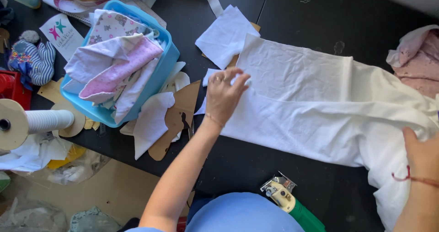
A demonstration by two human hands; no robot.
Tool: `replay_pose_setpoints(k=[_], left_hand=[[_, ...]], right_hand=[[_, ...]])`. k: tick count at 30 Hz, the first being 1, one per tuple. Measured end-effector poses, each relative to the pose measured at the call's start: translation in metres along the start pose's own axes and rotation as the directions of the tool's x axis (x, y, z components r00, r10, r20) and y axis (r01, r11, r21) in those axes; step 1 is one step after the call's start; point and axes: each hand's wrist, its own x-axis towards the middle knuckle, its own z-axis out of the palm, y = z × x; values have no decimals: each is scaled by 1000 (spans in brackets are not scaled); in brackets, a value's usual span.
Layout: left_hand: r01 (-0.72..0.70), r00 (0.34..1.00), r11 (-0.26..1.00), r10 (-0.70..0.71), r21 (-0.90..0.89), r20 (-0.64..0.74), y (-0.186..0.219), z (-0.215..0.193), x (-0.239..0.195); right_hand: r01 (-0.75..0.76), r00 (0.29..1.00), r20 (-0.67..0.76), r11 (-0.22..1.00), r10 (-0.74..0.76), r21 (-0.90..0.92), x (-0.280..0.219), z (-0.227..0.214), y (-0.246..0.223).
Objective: Tracing a pattern onto fabric and cutting it out using an electric cutter and scissors
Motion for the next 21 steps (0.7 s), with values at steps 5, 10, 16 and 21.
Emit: replay_pose_setpoints(k=[5, 10, 16, 21], left_hand=[[431, 861, 902, -409, -7, 302, 22, -33, -72], [619, 679, 781, -587, 87, 440, 28, -34, -106], [737, 607, 673, -623, -57, 494, 26, -47, -102], [838, 468, 542, -663, -56, 584, 16, -63, -105]], right_hand=[[-112, 983, 166, 971, 77, 213, -73, -61, -94], [-24, 942, 336, 994, -12, 104, -111, 2, -91], [-33, 964, 267, 994, 4, 104, -125, 35, -75], [-6, 972, 236, 1000, 2, 14, -131, 27, -51]])
